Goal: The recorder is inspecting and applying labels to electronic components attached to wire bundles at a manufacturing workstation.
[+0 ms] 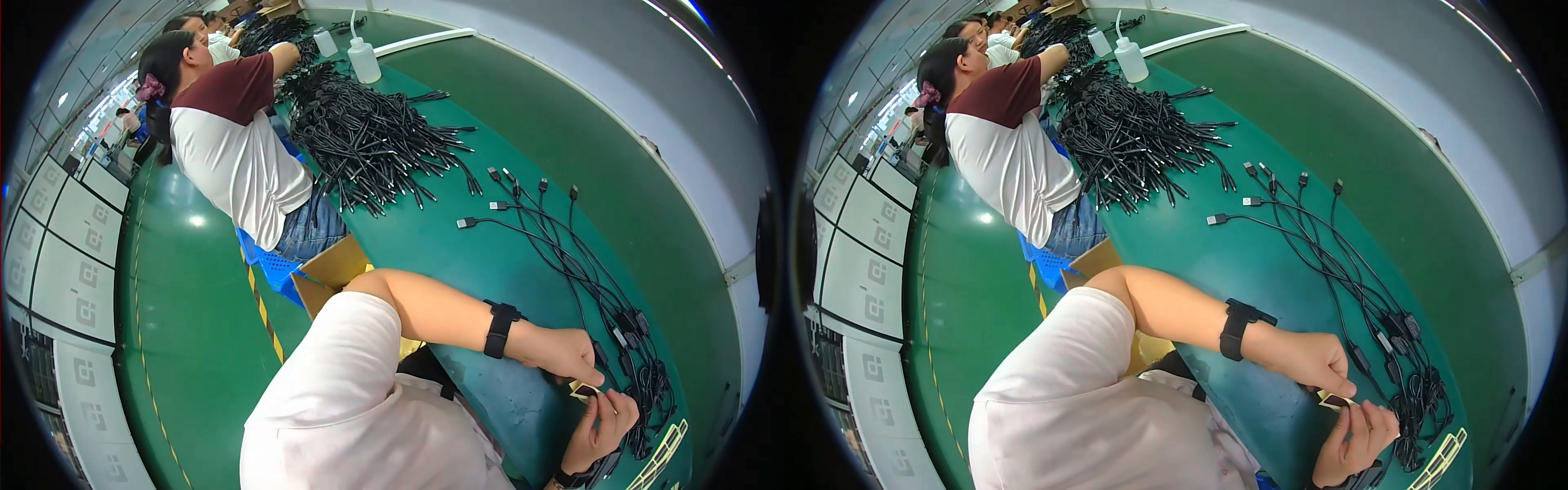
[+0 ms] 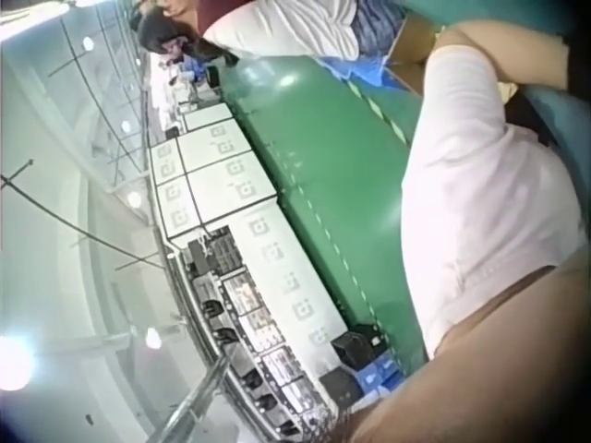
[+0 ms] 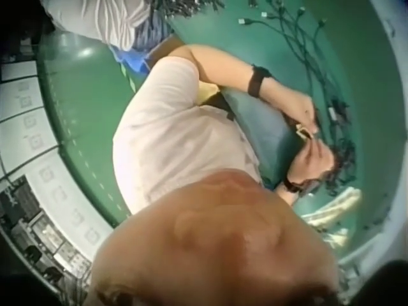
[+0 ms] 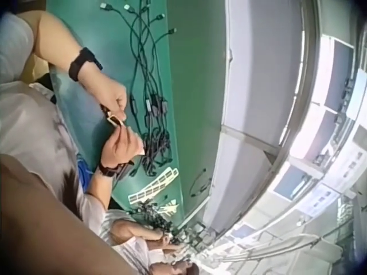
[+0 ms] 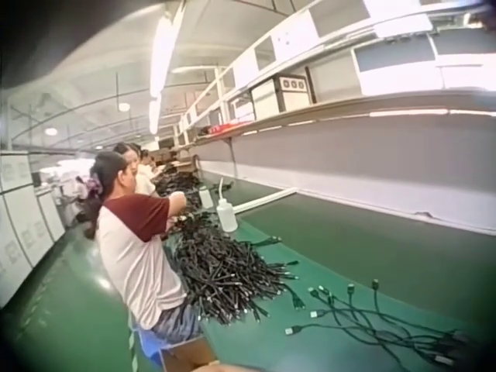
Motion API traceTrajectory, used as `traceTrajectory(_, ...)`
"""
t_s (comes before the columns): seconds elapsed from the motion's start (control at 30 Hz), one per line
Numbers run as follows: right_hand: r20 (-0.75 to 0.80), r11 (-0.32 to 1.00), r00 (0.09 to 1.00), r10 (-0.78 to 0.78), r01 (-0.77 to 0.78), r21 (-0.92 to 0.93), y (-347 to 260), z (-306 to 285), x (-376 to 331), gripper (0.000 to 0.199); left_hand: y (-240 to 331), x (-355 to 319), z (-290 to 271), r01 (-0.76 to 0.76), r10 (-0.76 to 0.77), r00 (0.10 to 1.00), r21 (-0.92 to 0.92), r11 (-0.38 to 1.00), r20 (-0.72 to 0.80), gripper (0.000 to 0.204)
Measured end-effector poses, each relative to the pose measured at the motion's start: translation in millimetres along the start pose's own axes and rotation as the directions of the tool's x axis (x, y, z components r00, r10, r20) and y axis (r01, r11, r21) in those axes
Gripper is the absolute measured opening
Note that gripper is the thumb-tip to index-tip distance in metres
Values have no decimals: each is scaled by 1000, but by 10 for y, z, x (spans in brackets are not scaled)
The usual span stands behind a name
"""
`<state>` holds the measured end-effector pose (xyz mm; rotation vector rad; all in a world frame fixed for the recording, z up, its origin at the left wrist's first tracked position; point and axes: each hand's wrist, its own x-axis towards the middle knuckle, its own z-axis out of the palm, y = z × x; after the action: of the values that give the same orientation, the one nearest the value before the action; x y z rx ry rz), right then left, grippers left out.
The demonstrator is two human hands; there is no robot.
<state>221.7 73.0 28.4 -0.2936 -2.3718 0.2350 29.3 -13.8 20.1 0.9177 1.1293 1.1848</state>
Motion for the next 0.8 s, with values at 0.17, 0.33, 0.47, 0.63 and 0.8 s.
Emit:
traceTrajectory(0.17,34,994,993,-113,113,-6,-42,21,-12,18,27,14,-36,161,-152,983,-81,984,102,41)
traceTrajectory(0.33,62,980,978,-199,197,30,-90,-1,-42,15,27,-17,-24,246,-229,954,-67,967,195,32)
traceTrajectory(0.47,-59,920,930,-363,368,133,-127,-100,153,31,-48,47,54,233,-225,958,-27,972,178,23)
traceTrajectory(0.63,-46,889,997,-58,72,453,-152,-286,-24,3,-65,95,-66,-507,333,856,771,386,396,17)
traceTrajectory(0.8,-243,876,955,173,-37,481,93,-191,34,19,836,-941,-246,-89,108,994,604,792,5,11)
